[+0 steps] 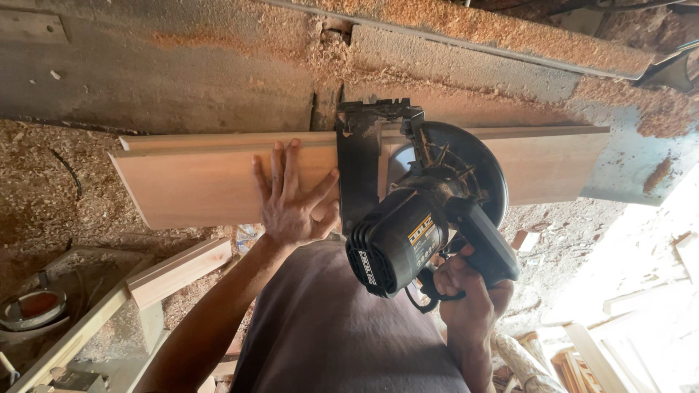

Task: The person picks up a wooden plank from a stack, places it on a work surface, and cuts it with a handheld circular saw, guiding the saw along a marked line while steadying the board with the other hand. They repeat the process on additional planks and move cut pieces aside.

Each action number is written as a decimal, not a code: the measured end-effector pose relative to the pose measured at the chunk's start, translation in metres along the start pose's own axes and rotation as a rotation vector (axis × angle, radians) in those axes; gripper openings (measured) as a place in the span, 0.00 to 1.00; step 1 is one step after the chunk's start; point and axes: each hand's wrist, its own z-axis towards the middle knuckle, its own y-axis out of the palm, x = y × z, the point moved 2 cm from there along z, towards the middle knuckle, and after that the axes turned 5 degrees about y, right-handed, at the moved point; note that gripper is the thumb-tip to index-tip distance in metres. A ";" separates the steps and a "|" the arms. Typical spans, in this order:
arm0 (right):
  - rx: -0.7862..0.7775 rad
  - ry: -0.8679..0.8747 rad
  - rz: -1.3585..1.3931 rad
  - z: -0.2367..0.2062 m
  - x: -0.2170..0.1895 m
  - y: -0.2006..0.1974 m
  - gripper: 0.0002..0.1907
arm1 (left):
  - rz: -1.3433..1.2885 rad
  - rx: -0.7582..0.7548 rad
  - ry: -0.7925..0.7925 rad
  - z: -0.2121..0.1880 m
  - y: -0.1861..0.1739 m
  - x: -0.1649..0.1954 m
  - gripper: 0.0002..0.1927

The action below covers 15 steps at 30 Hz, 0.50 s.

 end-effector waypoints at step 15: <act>0.015 -0.084 -0.044 0.023 -0.016 0.034 0.19 | 0.043 0.002 0.028 0.002 0.005 -0.004 0.26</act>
